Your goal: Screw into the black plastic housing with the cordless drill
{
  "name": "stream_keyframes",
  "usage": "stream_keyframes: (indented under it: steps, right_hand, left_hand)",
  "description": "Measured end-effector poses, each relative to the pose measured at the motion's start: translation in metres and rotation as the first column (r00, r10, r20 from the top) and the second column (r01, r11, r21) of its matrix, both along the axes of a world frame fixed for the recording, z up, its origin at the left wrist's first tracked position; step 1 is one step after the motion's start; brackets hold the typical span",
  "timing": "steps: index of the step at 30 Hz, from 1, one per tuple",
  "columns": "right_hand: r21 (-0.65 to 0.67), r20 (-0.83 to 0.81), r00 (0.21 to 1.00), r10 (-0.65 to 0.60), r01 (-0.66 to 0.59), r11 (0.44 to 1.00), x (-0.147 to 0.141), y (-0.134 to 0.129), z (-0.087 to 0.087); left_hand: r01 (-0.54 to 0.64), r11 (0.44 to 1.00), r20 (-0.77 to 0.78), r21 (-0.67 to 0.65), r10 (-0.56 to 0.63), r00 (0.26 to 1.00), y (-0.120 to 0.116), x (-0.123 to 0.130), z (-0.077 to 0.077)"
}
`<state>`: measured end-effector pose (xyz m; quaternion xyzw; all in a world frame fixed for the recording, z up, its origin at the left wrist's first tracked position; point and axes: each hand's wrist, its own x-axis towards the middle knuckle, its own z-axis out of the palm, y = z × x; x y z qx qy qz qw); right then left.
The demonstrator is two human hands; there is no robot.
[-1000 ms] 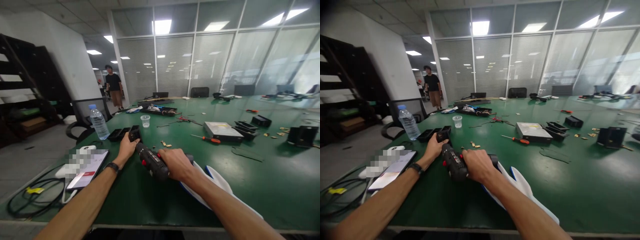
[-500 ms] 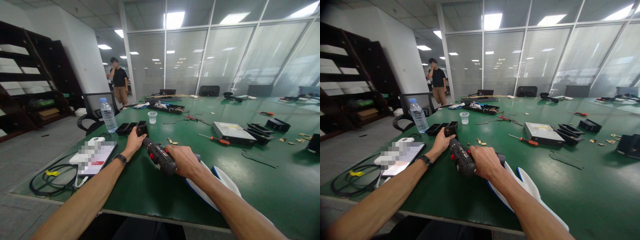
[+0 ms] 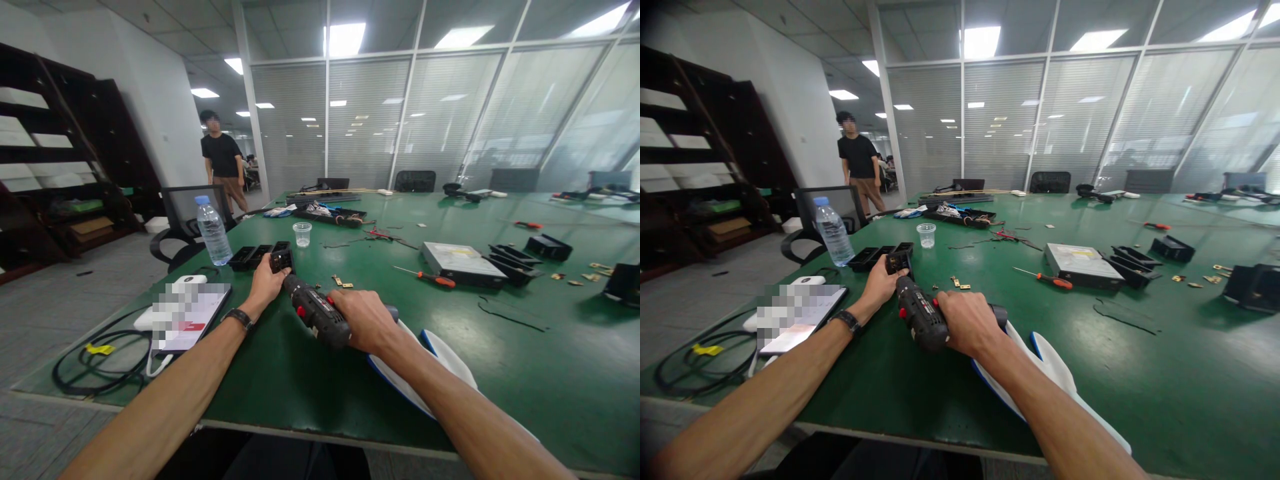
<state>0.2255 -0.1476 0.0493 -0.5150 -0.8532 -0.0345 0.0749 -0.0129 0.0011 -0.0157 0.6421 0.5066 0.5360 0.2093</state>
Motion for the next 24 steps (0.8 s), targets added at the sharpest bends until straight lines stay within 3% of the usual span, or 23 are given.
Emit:
stream_keyframes:
  steps: [11, 24]
  right_hand:
    - [0.019, -0.021, 1.000, 0.008, -0.008, 1.000, 0.000, 0.000, 0.000]
    - [0.029, -0.062, 0.998, 0.022, -0.020, 0.999, 0.000, -0.001, 0.001]
  left_hand:
    - [0.029, 1.000, 0.013, 0.009, -0.029, 0.999, 0.003, -0.001, -0.004]
    - [0.011, 1.000, 0.061, -0.027, -0.009, 0.998, -0.007, 0.005, 0.006]
